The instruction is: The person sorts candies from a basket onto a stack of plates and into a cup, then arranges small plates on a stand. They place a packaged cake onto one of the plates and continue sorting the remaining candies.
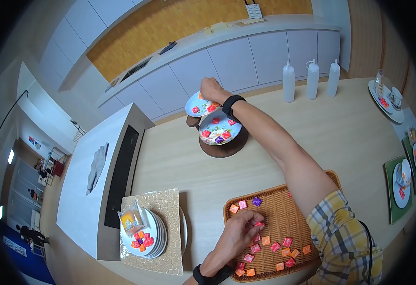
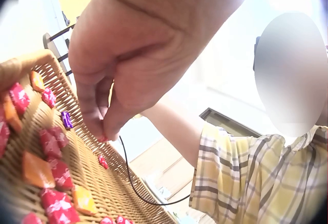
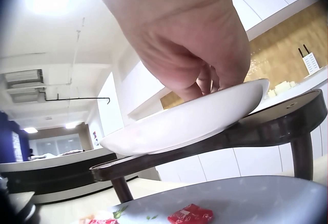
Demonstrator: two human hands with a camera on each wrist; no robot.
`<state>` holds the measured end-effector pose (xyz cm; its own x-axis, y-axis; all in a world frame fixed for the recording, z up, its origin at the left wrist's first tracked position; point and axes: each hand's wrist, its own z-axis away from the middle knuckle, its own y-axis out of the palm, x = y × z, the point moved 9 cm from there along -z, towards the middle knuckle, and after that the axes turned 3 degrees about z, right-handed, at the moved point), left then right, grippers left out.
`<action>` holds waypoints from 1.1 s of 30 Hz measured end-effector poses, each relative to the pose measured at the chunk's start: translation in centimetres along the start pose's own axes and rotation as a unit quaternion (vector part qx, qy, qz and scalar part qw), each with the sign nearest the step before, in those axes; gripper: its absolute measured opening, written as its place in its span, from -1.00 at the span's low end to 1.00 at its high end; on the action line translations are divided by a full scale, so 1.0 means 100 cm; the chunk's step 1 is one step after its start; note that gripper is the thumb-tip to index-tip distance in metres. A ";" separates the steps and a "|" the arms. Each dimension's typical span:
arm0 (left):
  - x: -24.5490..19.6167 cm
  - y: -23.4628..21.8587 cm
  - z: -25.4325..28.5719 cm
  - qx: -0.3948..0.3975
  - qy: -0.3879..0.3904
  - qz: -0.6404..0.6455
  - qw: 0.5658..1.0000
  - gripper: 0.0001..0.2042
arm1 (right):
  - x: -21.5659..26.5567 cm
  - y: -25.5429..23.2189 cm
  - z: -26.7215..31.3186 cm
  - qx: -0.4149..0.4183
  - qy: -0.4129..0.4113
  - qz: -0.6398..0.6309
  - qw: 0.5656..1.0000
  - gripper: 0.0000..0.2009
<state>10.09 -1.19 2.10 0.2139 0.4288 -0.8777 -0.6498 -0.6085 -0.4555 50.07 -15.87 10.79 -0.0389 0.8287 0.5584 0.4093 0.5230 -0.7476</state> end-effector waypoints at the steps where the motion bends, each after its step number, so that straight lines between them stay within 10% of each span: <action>1: 0.000 -0.001 0.000 -0.002 -0.003 0.001 1.000 -0.82 | -0.001 0.001 0.000 0.001 0.009 0.014 1.000 -0.86; 10: 0.005 -0.035 -0.015 -0.045 0.023 0.085 0.995 -0.87 | -0.010 -0.041 0.017 0.009 -0.062 0.006 0.998 -0.83; 22: -0.029 -0.200 -0.160 -0.176 0.133 0.170 0.960 -0.81 | -0.063 -0.190 0.217 0.146 -0.080 -0.071 0.983 -0.77; 33: -0.018 -0.250 -0.274 -0.289 0.046 0.070 0.954 -0.83 | -0.075 -0.249 0.314 0.212 -0.043 -0.142 0.966 -0.76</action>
<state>45.97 -5.04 11.03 0.2346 0.2726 -0.9331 -0.1708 -0.9334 -0.3156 11.54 -28.88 13.88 -0.1782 0.6431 0.7448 -0.0395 0.7516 -0.6584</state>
